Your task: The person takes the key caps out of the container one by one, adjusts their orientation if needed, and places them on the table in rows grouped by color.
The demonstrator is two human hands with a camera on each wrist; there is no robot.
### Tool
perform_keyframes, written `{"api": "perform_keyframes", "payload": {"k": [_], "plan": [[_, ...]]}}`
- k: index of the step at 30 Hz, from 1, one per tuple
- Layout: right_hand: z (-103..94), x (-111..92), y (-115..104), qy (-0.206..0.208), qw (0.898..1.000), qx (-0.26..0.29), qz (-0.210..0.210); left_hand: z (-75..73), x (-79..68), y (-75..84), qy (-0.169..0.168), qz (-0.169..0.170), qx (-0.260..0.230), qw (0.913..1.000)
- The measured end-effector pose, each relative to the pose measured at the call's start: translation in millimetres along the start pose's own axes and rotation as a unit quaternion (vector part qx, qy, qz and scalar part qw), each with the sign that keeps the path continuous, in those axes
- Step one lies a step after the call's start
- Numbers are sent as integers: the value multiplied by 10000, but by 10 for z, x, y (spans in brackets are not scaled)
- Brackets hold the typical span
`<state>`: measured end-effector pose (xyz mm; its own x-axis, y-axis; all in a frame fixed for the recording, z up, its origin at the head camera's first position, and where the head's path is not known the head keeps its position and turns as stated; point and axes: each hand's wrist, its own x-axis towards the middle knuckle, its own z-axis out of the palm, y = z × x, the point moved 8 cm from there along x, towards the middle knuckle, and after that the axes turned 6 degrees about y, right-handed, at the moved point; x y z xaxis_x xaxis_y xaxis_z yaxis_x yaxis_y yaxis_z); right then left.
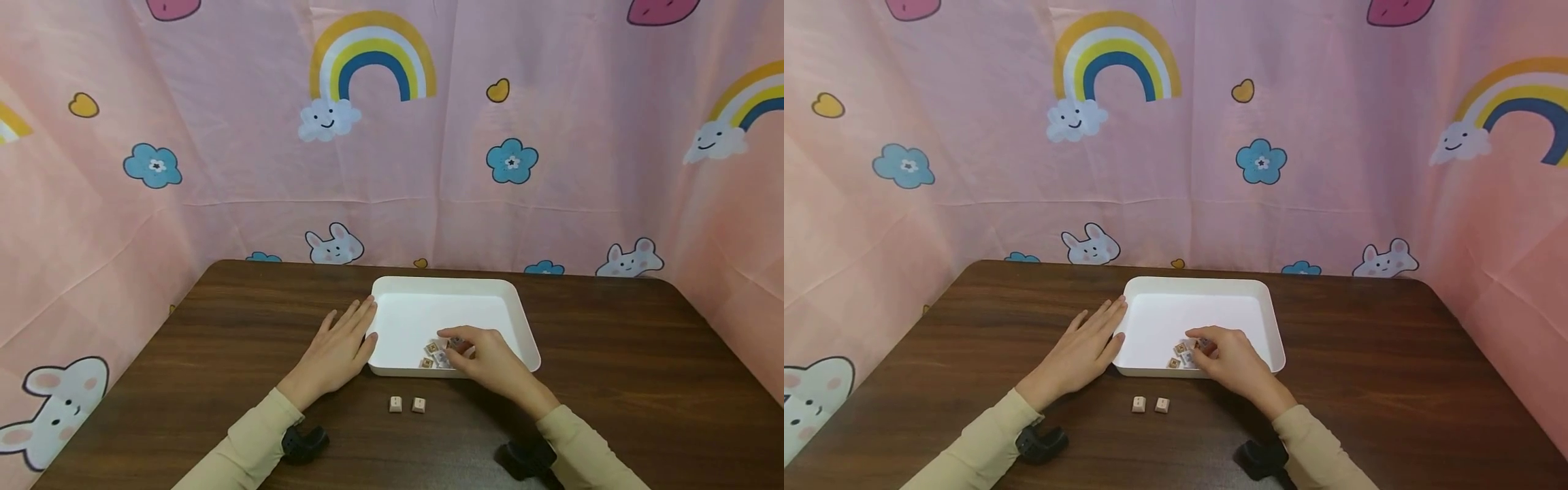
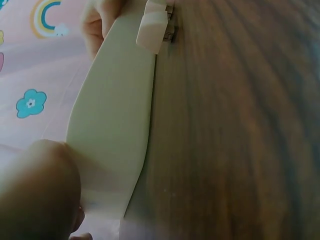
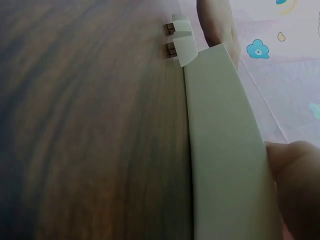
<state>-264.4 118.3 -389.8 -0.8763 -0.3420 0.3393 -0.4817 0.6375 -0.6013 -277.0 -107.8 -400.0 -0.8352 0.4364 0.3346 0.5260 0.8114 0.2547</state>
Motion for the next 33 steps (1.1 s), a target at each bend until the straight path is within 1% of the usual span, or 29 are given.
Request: {"api": "perform_keyframes", "payload": {"k": [6,12,17,21,25,29,33], "plan": [[22,13,-18,-73,9999,27,-94,-11,10,-2,80,110,218,9997],[31,2,-23,-48,9999,135,-23,-7,-1,-10,55,74,287,9995],[16,4,-40,13,9997,188,-134,3,-4,-12,69,58,355,9993],[7,12,-40,52,9998,109,-145,34,-6,-24,-27,-15,50,10000],[5,12,-13,75,9999,138,42,68,-11,-38,-121,-109,-330,9993],[0,9,12,88,9995,246,205,86,-17,-50,-123,-164,-527,9984],[-15,5,26,150,9991,330,224,125,-11,-65,-24,-191,-799,9966]]}}
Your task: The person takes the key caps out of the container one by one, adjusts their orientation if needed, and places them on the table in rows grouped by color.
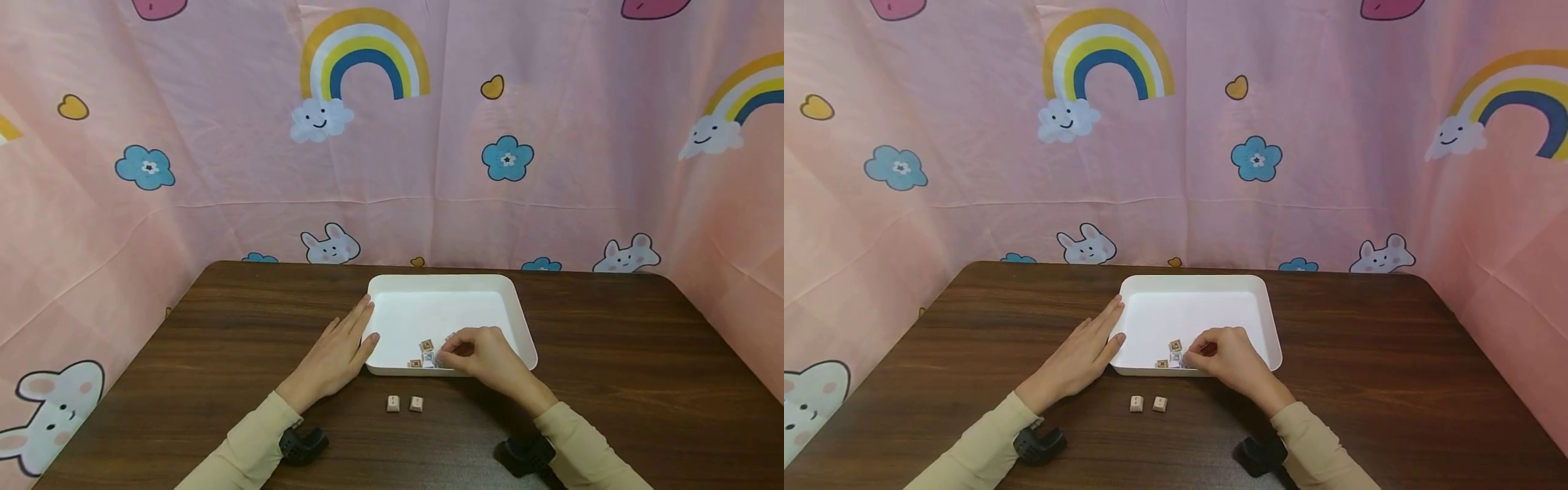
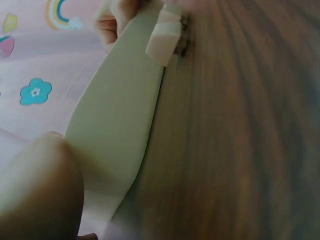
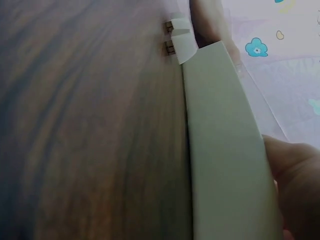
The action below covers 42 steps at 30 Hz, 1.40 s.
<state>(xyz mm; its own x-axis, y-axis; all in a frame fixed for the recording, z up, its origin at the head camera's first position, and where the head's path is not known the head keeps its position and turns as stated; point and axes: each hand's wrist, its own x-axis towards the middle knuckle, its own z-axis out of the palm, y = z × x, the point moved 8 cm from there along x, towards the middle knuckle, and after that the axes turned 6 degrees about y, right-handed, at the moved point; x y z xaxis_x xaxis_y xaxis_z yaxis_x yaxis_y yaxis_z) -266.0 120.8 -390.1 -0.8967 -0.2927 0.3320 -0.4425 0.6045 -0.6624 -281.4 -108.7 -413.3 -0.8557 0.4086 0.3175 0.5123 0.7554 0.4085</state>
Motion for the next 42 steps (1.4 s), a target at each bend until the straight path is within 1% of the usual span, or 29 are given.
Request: {"api": "perform_keyframes", "payload": {"k": [6,10,14,17,20,23,26,29,31,33,38,42], "plan": [[-19,-7,-3,120,9997,169,-139,25,6,-25,284,40,-280,9992],[-28,-12,-3,178,9994,161,-251,14,6,-23,379,55,-356,9986],[-46,-6,-1,241,9994,111,-239,8,14,-24,432,53,-460,9980],[-48,0,3,233,9995,82,-176,4,21,-42,480,-44,-733,9961],[-38,4,17,164,9998,79,-54,20,33,-71,535,-152,-1135,9920],[-36,3,34,113,9999,62,85,38,46,-94,600,-236,-1537,9860],[-52,8,40,163,9997,-44,151,39,57,-104,655,-295,-1922,9787],[-74,13,33,293,9994,-138,125,26,61,-90,665,-305,-2155,9738],[-93,10,18,435,9990,-112,16,20,62,-72,641,-272,-2193,9732],[-124,-4,-11,634,9978,6,-187,20,62,-53,608,-231,-2161,9742],[-226,-85,-133,1155,9893,428,-785,38,48,-47,519,-287,-2092,9761],[-274,-161,-194,1282,9846,733,-941,49,41,-72,495,-435,-2171,9739]]}}
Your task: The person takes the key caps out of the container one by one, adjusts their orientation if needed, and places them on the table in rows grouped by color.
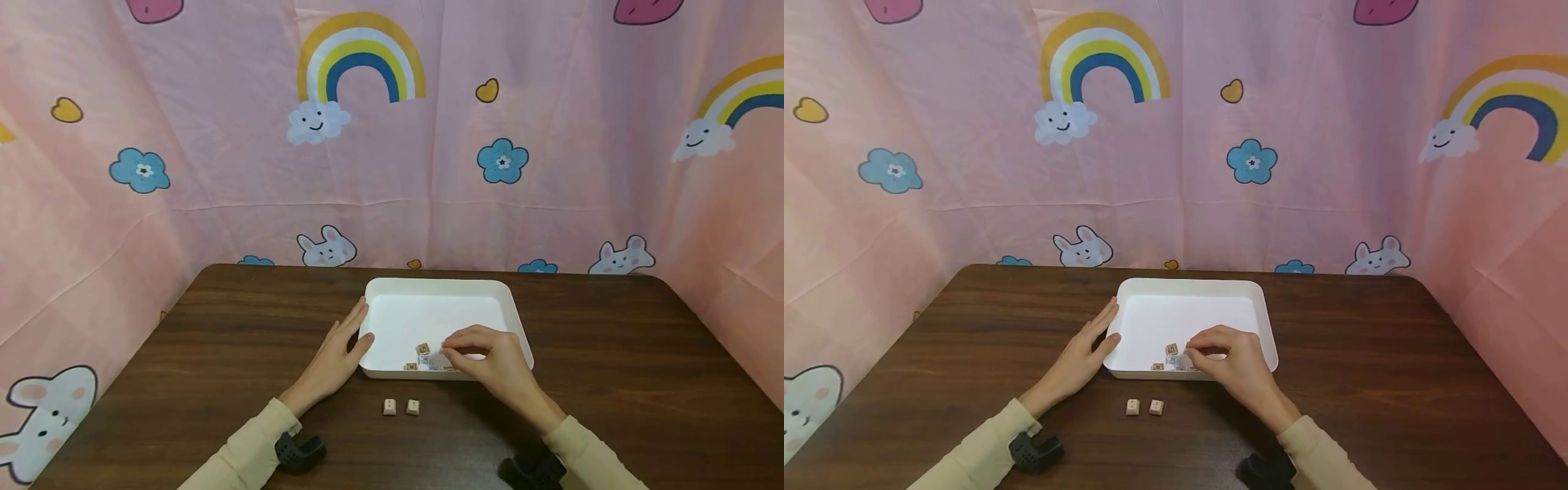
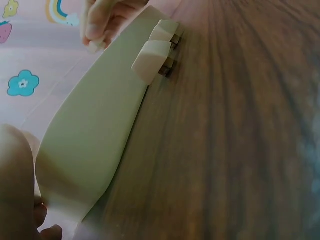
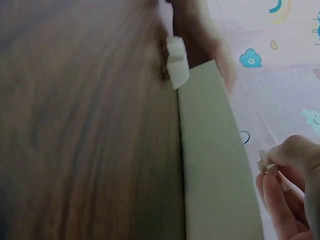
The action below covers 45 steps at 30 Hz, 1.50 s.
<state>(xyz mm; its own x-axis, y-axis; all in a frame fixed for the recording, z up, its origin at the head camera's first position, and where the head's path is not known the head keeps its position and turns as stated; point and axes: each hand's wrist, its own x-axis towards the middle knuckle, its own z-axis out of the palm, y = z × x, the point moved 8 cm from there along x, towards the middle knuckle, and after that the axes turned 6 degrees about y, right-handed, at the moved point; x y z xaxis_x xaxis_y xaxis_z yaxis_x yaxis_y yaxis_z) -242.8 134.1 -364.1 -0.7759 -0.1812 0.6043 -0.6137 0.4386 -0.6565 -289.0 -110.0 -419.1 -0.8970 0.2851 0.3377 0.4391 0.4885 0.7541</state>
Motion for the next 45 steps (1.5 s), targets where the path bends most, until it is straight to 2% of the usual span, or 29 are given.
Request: {"api": "perform_keyframes", "payload": {"k": [4,7,9,22,26,33,39,45], "plan": [[-2,-47,-11,-85,9984,491,267,-20,-6,-14,10,-51,3,10000],[18,-89,31,-193,9945,826,622,-22,-13,-13,14,12,79,10000],[27,-116,46,-211,9926,968,700,-15,-18,-12,15,59,116,9999],[-65,-331,-67,108,9913,1307,-125,-12,5,26,-16,120,225,9997],[-46,-371,-43,64,9850,1725,-73,-18,6,19,-6,114,244,9996],[73,-434,-82,-276,9720,2315,-294,-14,-9,0,-1,126,281,9995],[119,-465,-75,-447,9735,2223,-295,-8,-3,-5,8,146,273,9995],[156,-499,-132,-511,9829,1594,-770,-6,-11,5,3,129,288,9995]]}}
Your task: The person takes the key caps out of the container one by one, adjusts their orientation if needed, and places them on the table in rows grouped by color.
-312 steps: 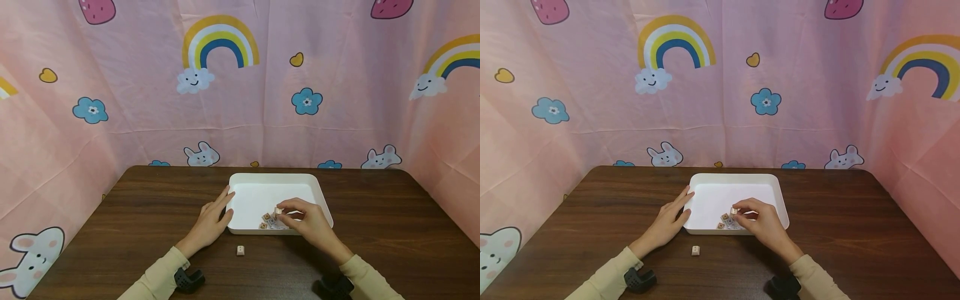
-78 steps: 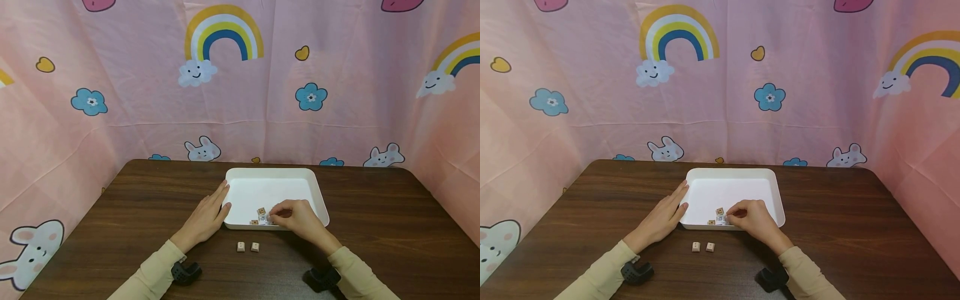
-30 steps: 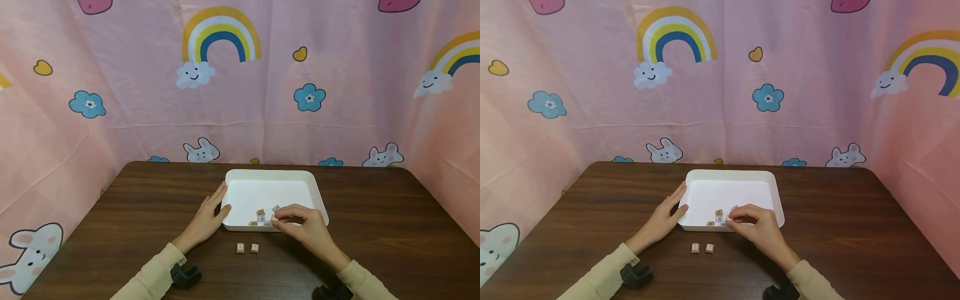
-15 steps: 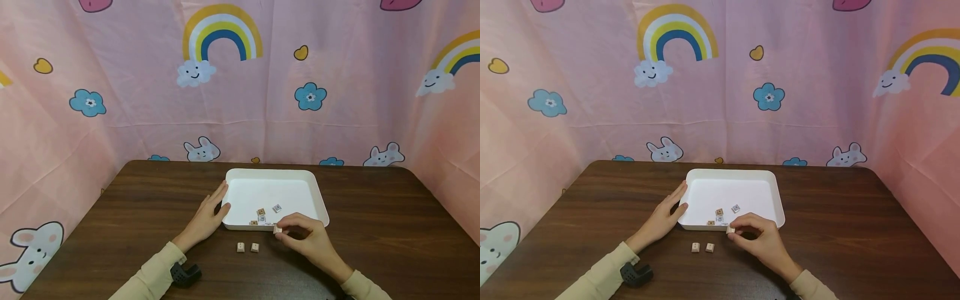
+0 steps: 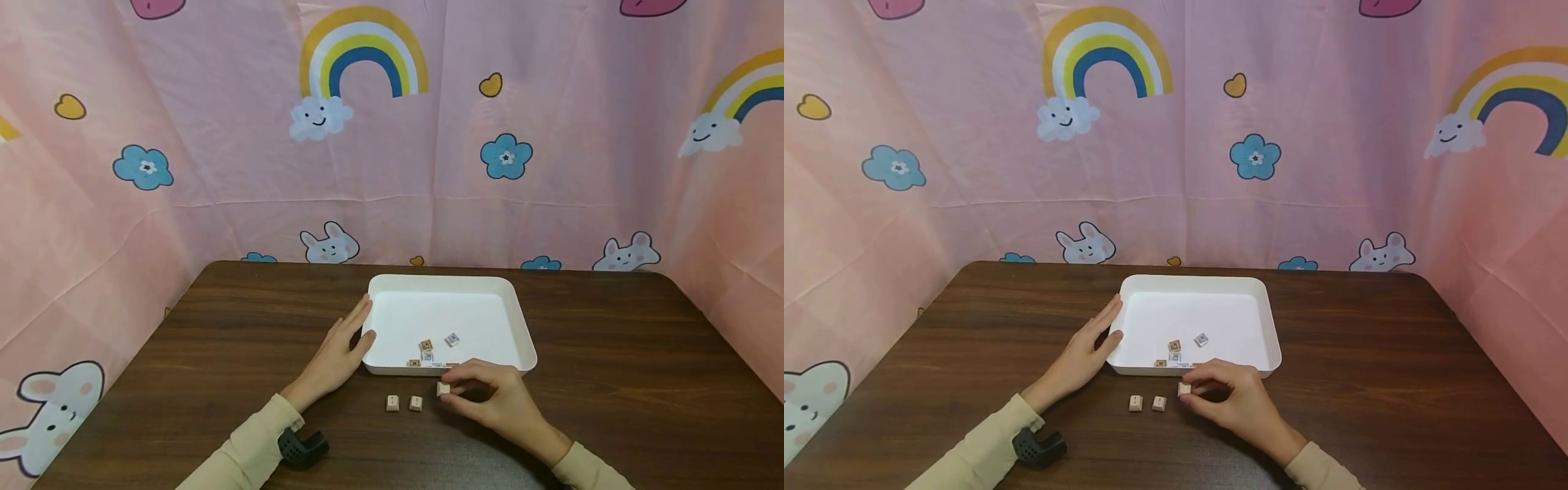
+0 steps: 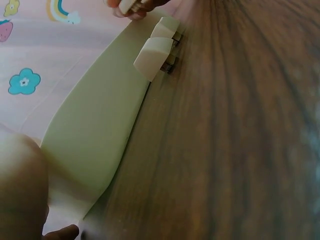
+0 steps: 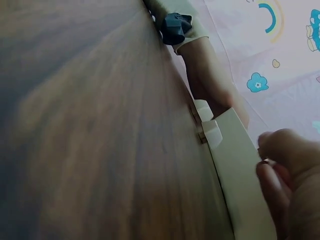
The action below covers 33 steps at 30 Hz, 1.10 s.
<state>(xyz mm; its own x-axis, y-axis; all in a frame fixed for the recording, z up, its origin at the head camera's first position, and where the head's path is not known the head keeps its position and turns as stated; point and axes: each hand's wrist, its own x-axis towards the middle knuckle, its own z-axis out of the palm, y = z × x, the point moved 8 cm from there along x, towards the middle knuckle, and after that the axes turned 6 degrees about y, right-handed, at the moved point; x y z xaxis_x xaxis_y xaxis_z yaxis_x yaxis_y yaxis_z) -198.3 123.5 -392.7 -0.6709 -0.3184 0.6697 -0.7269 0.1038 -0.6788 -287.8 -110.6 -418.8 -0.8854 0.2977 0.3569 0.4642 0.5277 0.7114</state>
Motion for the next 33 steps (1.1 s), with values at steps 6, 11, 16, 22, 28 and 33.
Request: {"api": "perform_keyframes", "payload": {"k": [6,11,16,22,28,33], "plan": [[78,-35,23,-219,9984,-506,-140,-8,-2,4,24,8,18,10000],[90,-61,75,-299,9976,-624,90,1,-4,-6,-8,18,29,10000],[90,-59,73,-335,9969,-684,197,-6,-2,7,-3,15,2,10000],[88,-52,71,-317,9942,-1025,35,-14,2,21,1,7,-16,10000],[89,-55,85,-341,9938,-1056,45,-16,4,12,14,21,2,10000],[101,-58,92,-382,9937,-1057,27,-27,0,16,28,34,-6,10000]]}}
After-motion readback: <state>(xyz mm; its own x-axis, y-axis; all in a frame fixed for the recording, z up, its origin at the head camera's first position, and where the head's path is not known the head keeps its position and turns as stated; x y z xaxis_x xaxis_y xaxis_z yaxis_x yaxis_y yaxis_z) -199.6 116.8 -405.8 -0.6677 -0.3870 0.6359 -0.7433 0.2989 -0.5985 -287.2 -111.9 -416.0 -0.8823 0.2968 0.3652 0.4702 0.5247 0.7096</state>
